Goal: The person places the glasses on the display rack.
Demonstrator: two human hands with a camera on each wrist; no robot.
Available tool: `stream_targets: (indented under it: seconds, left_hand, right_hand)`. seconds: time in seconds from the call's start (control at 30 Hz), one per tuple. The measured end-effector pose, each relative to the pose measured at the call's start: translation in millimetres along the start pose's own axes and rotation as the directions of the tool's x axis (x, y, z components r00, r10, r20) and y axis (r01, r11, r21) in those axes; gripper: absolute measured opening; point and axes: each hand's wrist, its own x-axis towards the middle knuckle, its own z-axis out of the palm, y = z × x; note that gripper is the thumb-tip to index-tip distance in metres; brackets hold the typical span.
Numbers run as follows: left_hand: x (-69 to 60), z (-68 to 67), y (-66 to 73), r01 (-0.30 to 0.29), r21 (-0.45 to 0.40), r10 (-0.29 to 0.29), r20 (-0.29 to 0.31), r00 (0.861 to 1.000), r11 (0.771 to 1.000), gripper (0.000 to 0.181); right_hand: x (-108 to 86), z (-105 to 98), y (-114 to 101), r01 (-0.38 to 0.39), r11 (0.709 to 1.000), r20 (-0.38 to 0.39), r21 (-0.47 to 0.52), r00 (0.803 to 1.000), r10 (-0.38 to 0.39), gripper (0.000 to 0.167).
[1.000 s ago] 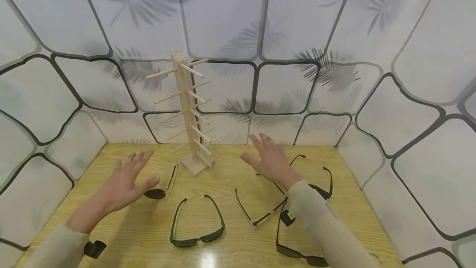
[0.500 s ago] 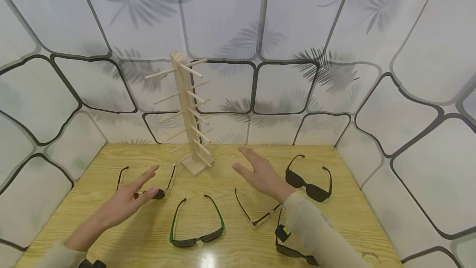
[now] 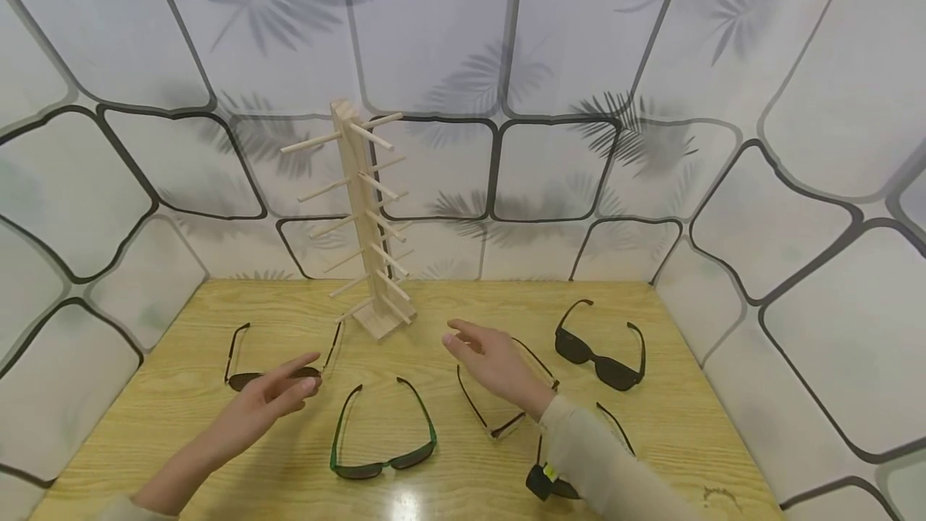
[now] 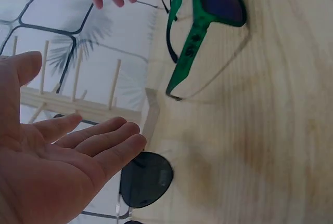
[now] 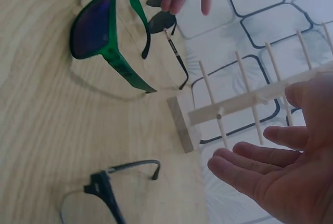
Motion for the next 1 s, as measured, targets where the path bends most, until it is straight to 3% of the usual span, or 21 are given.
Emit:
stream_targets:
  seconds: [0.23,0.5,0.8,1.0]
  left_hand:
    - [-1.4,12.2,-9.5,0.037,-0.071,-0.038,-0.012,0.999,0.997,0.064]
    - [-5.6,22.6,-17.6,0.066,-0.059,-0.068,-0.029,0.997,0.996,0.063]
    - [-9.4,31.4,-26.2,0.05,-0.136,-0.046,0.031,0.998,0.989,0.067]
    - [-11.3,41.5,-25.5,0.098,-0.142,-0.099,0.0,0.995,0.985,0.064]
  right_hand:
    - [-2.2,12.7,7.1,-0.011,0.991,0.102,0.137,0.995,-0.003,0.052]
    - [-3.9,24.1,4.8,-0.04,0.987,0.208,0.157,0.978,0.007,0.052]
    - [-8.0,36.0,5.5,-0.109,0.982,0.309,0.154,0.949,0.057,0.052]
    - [-13.0,43.3,4.7,-0.113,0.985,0.333,0.13,0.941,0.064,0.053]
